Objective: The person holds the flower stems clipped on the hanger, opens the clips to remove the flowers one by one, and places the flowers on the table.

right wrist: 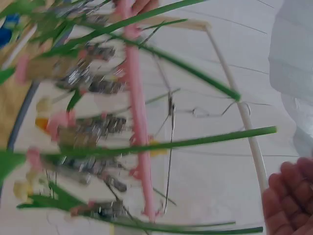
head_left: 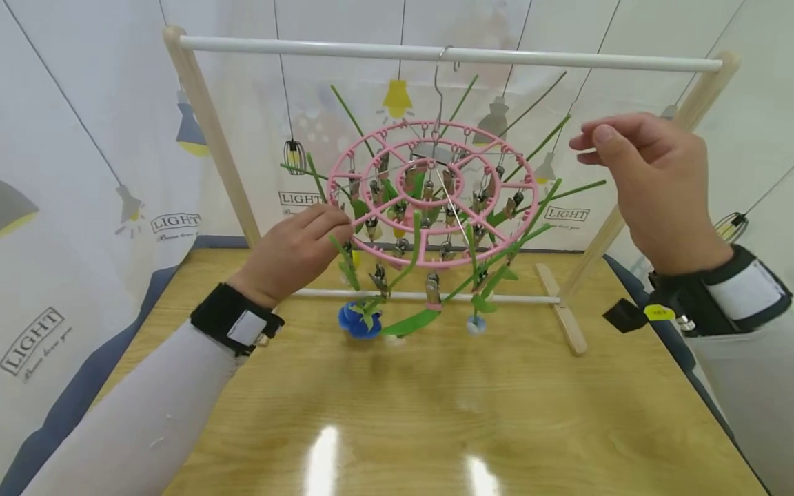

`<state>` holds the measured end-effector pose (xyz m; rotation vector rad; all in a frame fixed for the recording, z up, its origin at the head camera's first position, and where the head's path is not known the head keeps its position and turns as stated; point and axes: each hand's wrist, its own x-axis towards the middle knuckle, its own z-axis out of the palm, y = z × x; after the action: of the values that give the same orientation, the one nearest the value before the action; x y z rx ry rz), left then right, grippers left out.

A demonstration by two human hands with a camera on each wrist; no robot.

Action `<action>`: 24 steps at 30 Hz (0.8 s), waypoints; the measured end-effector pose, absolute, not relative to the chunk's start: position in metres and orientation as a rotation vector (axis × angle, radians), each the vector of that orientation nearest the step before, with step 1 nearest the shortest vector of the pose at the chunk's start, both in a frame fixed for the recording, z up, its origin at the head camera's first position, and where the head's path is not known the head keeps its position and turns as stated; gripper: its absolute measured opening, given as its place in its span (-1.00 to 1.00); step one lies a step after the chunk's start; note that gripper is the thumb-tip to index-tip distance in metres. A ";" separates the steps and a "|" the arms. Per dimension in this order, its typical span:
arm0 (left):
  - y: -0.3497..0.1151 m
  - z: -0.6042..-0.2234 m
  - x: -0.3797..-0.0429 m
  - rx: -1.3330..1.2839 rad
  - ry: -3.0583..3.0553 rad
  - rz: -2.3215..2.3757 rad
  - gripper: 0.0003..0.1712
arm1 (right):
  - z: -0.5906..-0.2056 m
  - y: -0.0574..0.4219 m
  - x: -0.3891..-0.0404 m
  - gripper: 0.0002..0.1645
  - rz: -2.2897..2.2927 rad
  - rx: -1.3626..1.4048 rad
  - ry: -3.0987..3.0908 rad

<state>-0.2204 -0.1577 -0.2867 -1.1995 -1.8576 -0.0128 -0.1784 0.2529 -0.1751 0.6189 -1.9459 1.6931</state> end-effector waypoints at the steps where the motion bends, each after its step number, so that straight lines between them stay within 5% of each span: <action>1: -0.158 -0.286 -0.220 -1.201 -1.860 -0.012 -0.75 | -0.183 0.256 -0.177 -0.72 1.693 0.639 -1.850; 12: -0.157 -0.290 -0.224 -1.219 -1.843 0.002 -0.75 | -0.264 0.273 -0.126 -0.69 1.313 0.544 -1.697; 24: -0.156 -0.288 -0.221 -1.186 -1.850 0.010 -0.78 | -0.378 0.225 -0.132 -0.57 1.765 0.757 -2.232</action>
<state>-0.2213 -0.1561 -0.2878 -1.1858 -1.8500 0.0102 -0.1318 0.2250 -0.3776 0.7573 -2.2317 1.7654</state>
